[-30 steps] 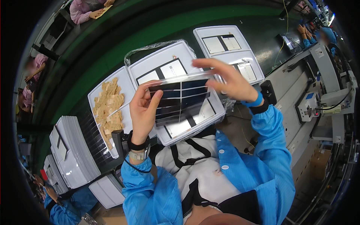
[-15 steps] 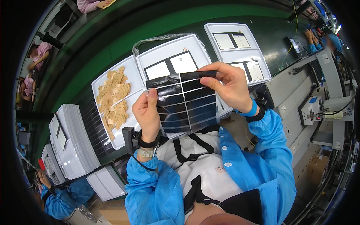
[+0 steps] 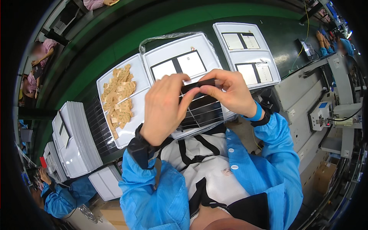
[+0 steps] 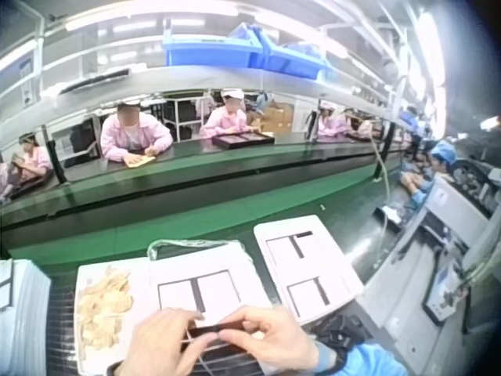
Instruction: Applying small components and stickers to parts held in assembly trays.
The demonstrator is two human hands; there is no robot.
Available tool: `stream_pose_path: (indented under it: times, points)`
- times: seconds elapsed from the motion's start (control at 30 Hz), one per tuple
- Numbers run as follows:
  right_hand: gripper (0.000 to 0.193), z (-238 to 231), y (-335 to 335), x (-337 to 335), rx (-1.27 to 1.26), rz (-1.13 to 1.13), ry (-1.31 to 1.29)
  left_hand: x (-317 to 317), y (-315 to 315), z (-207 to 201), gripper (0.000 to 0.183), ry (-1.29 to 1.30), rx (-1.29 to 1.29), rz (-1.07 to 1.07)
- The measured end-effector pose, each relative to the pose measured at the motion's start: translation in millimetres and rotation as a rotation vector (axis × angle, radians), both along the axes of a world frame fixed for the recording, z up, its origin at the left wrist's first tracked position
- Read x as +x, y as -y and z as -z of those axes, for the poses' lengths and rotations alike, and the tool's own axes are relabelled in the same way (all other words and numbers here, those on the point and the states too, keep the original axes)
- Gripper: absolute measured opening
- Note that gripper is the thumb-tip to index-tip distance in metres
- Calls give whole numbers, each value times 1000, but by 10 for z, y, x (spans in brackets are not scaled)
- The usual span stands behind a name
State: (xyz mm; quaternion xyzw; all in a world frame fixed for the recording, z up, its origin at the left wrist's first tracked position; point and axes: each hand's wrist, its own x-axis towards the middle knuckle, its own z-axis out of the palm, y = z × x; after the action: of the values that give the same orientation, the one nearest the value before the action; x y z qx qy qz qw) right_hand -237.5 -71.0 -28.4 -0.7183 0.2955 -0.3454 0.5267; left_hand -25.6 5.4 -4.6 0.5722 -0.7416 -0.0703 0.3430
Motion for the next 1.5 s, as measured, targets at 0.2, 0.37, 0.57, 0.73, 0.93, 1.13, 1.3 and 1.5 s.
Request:
stream_pose_path:
  times: [0.2, 0.37, 0.57, 0.73, 0.93, 1.13, 1.3, 1.5]
  points:
    - [33, -56, 85, -55, -247, 105, 91, -33, 45, 131, 20, 23, 19, 14]
    - [27, -65, 126, -70, -302, 105, 35, 5, 88, 266, 21, 42, 59, 36]
    - [21, -161, 144, -44, -479, 210, 12, 154, 220, 403, 52, -60, 337, 1]
    - [26, -90, 737, 22, -21, 305, 36, 279, 431, 543, 47, 120, 306, -66]
    - [27, 463, 1441, 255, 147, 159, -167, 242, 821, 888, 45, 193, 176, -144]
    - [29, 511, 1561, 327, 98, 125, -108, 292, 862, 1076, 40, 135, 75, -139]
    - [31, 614, 1522, 421, 207, 150, -193, 308, 871, 1054, 40, 137, 124, -135]
    - [33, 669, 1602, 441, 191, 147, -195, 317, 882, 1076, 43, 118, 127, -127]
